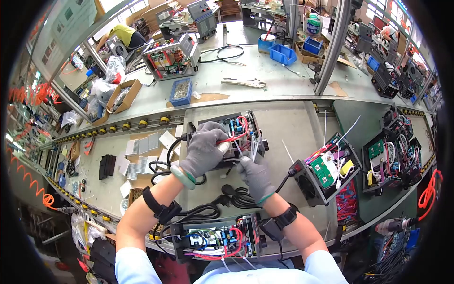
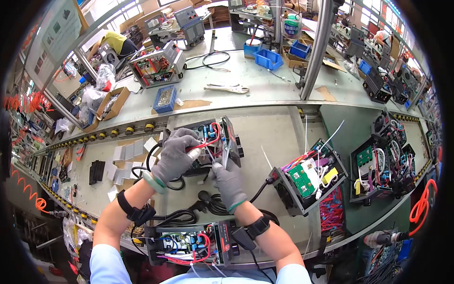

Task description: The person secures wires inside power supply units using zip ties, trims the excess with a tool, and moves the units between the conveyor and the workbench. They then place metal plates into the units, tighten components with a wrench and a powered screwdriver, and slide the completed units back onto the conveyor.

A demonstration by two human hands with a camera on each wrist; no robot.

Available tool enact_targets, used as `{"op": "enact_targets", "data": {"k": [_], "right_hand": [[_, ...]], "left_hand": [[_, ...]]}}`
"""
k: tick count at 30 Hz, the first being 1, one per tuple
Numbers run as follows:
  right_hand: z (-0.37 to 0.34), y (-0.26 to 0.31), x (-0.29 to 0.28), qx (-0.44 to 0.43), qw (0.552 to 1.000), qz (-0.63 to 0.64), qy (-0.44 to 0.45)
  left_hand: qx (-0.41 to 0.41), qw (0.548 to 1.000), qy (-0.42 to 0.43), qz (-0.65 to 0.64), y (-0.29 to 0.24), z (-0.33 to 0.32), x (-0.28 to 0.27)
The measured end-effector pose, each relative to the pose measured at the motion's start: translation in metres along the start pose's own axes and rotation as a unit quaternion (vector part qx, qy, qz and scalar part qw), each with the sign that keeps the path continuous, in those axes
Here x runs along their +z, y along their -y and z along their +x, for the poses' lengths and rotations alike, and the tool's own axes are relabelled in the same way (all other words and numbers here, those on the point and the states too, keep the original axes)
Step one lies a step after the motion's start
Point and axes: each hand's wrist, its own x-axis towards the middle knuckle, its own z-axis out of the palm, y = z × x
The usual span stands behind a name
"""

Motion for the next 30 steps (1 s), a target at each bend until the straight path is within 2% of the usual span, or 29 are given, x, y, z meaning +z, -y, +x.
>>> {"op": "enact_targets", "data": {"k": [4,6,10,11,14,16,18,20,23,26,27,29,30], "right_hand": [[0.011,0.005,0.027,-0.022,0.999,-0.013,-0.023],[0.018,0.010,0.034,-0.062,0.997,0.028,0.023],[0.009,0.017,0.028,-0.030,0.999,-0.003,0.029],[0.001,0.013,0.024,-0.018,1.000,-0.013,0.000],[-0.005,-0.006,0.013,-0.017,0.999,-0.042,0.024],[-0.001,0.001,0.021,-0.022,0.999,-0.029,0.008],[0.009,0.017,0.032,-0.030,0.999,0.018,0.031],[0.022,0.015,0.042,-0.048,0.998,0.026,0.008],[0.026,0.014,0.034,-0.032,0.999,0.025,0.036],[0.012,0.016,0.026,-0.031,0.998,-0.040,0.035],[0.006,0.012,0.020,-0.030,0.998,-0.040,0.033],[-0.003,0.007,0.010,-0.169,0.980,-0.102,-0.011],[-0.005,0.011,0.007,-0.169,0.980,-0.104,-0.011]], "left_hand": [[0.009,1.000,-0.027,0.011,-0.001,-0.002,0.002],[0.017,0.999,-0.032,0.008,-0.002,-0.001,0.000],[0.002,0.999,-0.028,-0.022,0.001,-0.002,0.000],[-0.008,0.999,-0.030,-0.044,0.002,-0.002,0.001],[-0.009,0.998,-0.020,-0.059,0.006,0.000,0.002],[0.012,0.999,-0.020,-0.033,0.001,-0.001,-0.002],[0.032,0.999,-0.018,0.024,-0.002,-0.001,-0.003],[0.026,0.999,-0.028,0.021,-0.004,0.000,-0.002],[-0.103,0.989,-0.062,-0.086,-0.012,0.006,0.003],[-0.064,0.996,-0.055,-0.030,-0.018,0.006,0.014],[-0.050,0.994,-0.087,-0.039,-0.017,0.003,0.019],[-0.031,0.994,-0.107,0.005,-0.020,-0.003,0.020],[-0.015,0.990,-0.128,0.050,-0.021,-0.004,0.020]]}}
